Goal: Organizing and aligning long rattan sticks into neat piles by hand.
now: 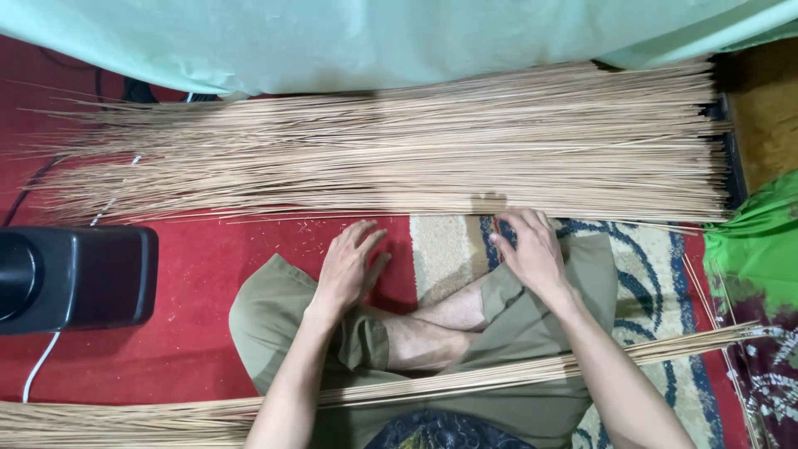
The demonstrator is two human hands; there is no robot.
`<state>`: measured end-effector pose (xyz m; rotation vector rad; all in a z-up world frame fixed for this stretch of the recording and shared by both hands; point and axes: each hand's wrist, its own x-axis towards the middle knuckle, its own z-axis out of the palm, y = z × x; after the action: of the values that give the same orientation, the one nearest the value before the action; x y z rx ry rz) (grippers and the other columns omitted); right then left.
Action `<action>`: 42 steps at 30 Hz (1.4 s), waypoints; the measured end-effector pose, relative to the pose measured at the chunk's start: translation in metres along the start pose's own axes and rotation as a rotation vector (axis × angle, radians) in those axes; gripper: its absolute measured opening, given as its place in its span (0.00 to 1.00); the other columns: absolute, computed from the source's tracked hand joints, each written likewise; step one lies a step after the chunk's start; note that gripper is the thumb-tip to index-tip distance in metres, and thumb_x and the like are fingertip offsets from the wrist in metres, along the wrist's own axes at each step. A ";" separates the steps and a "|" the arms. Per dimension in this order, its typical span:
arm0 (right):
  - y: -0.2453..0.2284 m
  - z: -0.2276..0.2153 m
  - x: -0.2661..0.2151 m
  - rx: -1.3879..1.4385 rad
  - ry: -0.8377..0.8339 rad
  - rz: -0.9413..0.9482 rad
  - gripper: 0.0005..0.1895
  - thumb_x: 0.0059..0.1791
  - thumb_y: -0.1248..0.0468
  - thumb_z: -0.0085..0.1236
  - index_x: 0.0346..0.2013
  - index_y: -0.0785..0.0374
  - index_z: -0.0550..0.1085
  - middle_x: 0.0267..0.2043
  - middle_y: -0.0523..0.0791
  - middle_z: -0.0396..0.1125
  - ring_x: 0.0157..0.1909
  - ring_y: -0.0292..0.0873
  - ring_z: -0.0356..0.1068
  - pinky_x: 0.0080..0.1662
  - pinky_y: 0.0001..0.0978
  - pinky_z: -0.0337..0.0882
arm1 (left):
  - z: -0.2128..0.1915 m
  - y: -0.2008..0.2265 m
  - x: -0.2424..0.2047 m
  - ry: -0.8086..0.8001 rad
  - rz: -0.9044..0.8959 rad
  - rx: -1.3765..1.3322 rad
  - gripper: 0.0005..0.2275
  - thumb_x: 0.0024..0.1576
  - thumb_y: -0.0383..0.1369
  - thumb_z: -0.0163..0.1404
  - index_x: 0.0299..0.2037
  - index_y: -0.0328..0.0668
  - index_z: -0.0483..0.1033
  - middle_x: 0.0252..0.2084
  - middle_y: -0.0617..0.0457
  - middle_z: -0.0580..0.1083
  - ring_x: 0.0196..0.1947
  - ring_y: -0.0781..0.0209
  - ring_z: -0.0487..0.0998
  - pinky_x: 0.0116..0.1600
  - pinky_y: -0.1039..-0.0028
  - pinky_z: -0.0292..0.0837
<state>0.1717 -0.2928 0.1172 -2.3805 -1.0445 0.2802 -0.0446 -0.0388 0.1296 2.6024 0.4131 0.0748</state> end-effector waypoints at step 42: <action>0.113 0.108 0.132 -0.154 0.268 0.020 0.04 0.52 0.55 0.60 0.38 0.41 0.82 0.38 0.31 0.75 0.48 0.34 0.75 0.64 0.36 0.60 | 0.121 -0.107 0.144 0.571 -0.139 0.154 0.07 0.62 0.41 0.54 0.48 0.65 0.81 0.57 0.58 0.76 0.66 0.59 0.71 0.74 0.46 0.48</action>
<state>0.2912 -0.2195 -0.0321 -2.4793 -0.9452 -0.1149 0.0789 0.0368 -0.0309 2.6591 0.8237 0.7755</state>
